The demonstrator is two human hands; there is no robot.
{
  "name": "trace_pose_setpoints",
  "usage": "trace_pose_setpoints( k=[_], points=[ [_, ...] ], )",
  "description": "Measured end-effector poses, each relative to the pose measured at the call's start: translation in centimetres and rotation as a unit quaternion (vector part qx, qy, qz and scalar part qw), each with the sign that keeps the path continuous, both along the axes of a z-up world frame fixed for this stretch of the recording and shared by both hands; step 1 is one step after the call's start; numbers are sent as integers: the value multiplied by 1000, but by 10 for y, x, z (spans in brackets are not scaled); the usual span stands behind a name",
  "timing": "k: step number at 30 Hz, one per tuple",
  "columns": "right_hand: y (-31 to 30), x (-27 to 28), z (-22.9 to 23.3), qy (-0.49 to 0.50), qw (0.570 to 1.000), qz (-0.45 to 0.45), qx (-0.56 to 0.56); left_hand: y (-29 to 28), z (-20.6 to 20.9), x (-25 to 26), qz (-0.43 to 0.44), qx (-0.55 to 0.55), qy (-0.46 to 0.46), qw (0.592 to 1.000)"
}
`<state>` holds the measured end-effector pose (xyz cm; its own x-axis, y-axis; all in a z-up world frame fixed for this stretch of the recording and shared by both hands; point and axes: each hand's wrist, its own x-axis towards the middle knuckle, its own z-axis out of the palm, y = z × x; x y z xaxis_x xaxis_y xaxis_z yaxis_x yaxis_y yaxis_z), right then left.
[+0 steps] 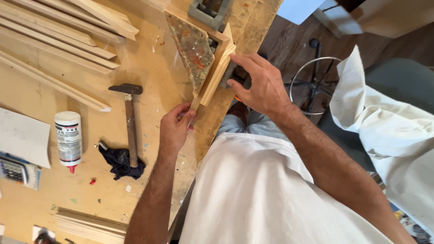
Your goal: Assembling a wooden frame by applying glue, clamping the corners, and hammering pieces together
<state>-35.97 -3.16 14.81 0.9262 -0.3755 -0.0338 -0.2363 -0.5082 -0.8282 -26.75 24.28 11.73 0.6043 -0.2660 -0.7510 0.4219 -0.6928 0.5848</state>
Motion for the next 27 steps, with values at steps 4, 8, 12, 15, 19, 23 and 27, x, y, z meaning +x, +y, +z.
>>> trace_pose_setpoints(
  k=[4,8,12,15,19,23,27],
  points=[
    [-4,-20,4,8,999,10,31,-1,0,-2,3,0,-4,1000],
    [-7,-76,-9,71,993,-44,-84,2,-6,-3,2,1,-11,1000],
    [5,-115,-34,143,968,-3,-209,-3,-1,-5,0,-2,-13,1000],
    [12,-117,-47,197,926,2,-322,-5,-1,-6,-5,4,-25,1000],
    [-2,-98,-32,283,923,52,-256,-2,-5,-6,0,14,-29,999],
    [-33,-70,0,406,903,141,-5,-6,0,-5,6,20,-19,1000],
    [-44,-72,-26,371,915,118,108,-1,-5,1,10,9,-11,1000]
  ],
)
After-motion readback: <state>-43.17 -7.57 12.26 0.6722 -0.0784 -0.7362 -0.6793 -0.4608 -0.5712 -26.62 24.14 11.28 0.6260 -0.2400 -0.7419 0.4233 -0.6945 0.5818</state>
